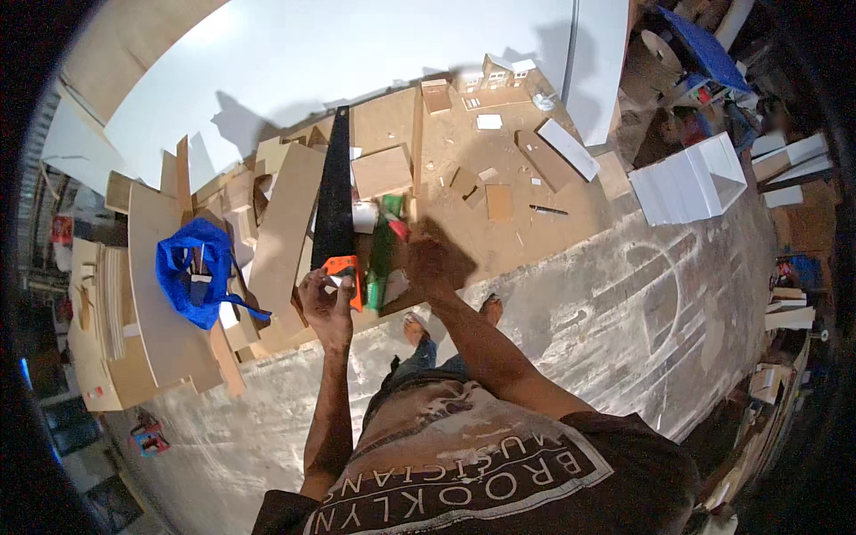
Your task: The person shapes a small piece of wood by scraping it with a utility knife while holding it over a workbench.
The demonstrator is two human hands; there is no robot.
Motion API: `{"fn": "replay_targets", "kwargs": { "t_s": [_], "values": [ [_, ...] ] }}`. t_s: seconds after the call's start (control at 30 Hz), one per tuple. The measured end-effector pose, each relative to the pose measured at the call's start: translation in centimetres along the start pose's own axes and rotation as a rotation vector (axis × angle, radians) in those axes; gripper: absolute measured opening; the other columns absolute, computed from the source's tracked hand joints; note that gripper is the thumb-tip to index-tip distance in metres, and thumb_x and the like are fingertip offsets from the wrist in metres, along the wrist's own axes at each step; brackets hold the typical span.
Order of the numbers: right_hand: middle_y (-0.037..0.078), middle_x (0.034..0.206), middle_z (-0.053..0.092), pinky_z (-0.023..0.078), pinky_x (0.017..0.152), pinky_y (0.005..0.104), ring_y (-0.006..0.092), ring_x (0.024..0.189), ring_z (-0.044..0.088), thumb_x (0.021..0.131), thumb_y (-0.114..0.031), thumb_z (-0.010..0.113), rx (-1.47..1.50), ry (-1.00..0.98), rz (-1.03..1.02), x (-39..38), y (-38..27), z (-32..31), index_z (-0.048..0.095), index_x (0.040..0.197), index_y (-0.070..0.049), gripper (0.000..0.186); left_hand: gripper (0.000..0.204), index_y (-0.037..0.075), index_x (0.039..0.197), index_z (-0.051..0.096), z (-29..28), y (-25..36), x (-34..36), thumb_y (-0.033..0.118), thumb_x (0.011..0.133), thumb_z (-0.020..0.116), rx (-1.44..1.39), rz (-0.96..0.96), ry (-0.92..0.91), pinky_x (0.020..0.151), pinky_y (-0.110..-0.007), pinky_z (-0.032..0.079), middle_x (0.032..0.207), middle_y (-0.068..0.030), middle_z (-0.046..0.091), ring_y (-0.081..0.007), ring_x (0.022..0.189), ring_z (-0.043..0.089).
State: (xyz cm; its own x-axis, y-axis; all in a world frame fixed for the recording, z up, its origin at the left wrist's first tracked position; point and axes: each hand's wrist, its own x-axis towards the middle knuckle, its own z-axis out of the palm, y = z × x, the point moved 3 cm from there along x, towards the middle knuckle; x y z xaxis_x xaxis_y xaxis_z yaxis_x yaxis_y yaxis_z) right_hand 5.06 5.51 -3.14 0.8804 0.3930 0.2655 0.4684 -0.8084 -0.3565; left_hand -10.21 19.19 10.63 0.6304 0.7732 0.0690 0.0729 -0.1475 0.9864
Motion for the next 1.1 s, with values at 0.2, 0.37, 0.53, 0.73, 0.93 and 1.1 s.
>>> {"fn": "replay_targets", "kwargs": {
  "t_s": [0.2, 0.37, 0.53, 0.73, 0.93, 1.1],
  "values": [
    [0.019, 0.078, 0.068, 0.054, 0.068, 0.0476, 0.037, 0.076, 0.069, 0.087, -0.029, 0.061, 0.131, -0.259, 0.299, 1.5, -2.7, -9.3, 0.056, 0.101, -0.004, 0.03, 0.04, -0.003, 0.115, 0.057, -5.2, -1.8, -0.2, 0.008, 0.083, 0.076, 0.063, 0.077, 0.049, 0.088, -0.034, 0.052, 0.121, -0.0094, 0.047, -0.0197, 0.106, 0.054],
    [0.016, 0.083, 0.071, 0.057, 0.067, 0.0425, 0.0305, 0.077, 0.072, 0.082, -0.043, 0.065, 0.042, -0.372, 0.359, 2.1, -1.8, -8.7, 0.057, 0.101, 0.0, 0.047, 0.043, -0.001, 0.119, 0.057, -3.7, -4.0, 0.0, 0.008, 0.082, 0.078, 0.026, 0.029, -0.056, 0.087, -0.032, 0.052, 0.123, -0.0109, 0.046, -0.0202, 0.107, 0.054],
    [0.018, 0.088, 0.071, 0.056, 0.07, 0.0447, 0.0364, 0.08, 0.07, 0.085, -0.03, 0.063, 0.117, -0.336, 0.283, 2.8, -1.9, -8.3, 0.058, 0.098, -0.003, 0.03, 0.058, -0.001, 0.125, 0.051, 0.9, -5.7, -1.0, 0.011, 0.078, 0.082, 0.221, 0.275, -0.239, 0.087, -0.039, 0.052, 0.112, -0.0163, 0.057, -0.0268, 0.101, 0.058],
    [0.006, 0.079, 0.066, 0.051, 0.067, 0.0355, 0.0198, 0.072, 0.062, 0.09, -0.023, 0.067, 0.792, -0.012, 0.331, -3.6, 9.7, -15.6, 0.06, 0.106, 0.003, 0.032, 0.073, -0.002, 0.128, 0.05, 15.3, -5.5, -2.3, 0.022, 0.068, 0.083, 0.496, 0.465, -0.49, 0.099, -0.051, 0.042, 0.123, -0.0217, 0.056, -0.0417, 0.116, 0.051],
    [0.002, 0.089, 0.06, 0.046, 0.068, 0.0248, 0.0082, 0.076, 0.051, 0.092, -0.026, 0.067, 1.107, -0.339, 0.65, -11.3, 16.8, -18.0, 0.056, 0.121, 0.002, 0.042, 0.081, -0.005, 0.136, 0.044, 21.5, -6.7, -1.8, 0.022, 0.069, 0.079, 0.585, 0.44, -0.581, 0.112, -0.048, 0.031, 0.136, -0.0254, 0.047, -0.0409, 0.13, 0.042],
    [0.005, 0.096, 0.062, 0.048, 0.072, 0.0308, 0.0133, 0.082, 0.054, 0.088, -0.019, 0.07, 0.988, -0.299, 0.391, -12.2, 18.7, -13.9, 0.055, 0.127, -0.002, 0.045, 0.047, -0.004, 0.132, 0.049, 19.3, -11.1, -0.8, 0.002, 0.088, 0.063, 0.023, 0.165, -0.39, 0.099, -0.037, 0.049, 0.135, -0.0208, 0.051, -0.0298, 0.114, 0.059]
  ]
}}
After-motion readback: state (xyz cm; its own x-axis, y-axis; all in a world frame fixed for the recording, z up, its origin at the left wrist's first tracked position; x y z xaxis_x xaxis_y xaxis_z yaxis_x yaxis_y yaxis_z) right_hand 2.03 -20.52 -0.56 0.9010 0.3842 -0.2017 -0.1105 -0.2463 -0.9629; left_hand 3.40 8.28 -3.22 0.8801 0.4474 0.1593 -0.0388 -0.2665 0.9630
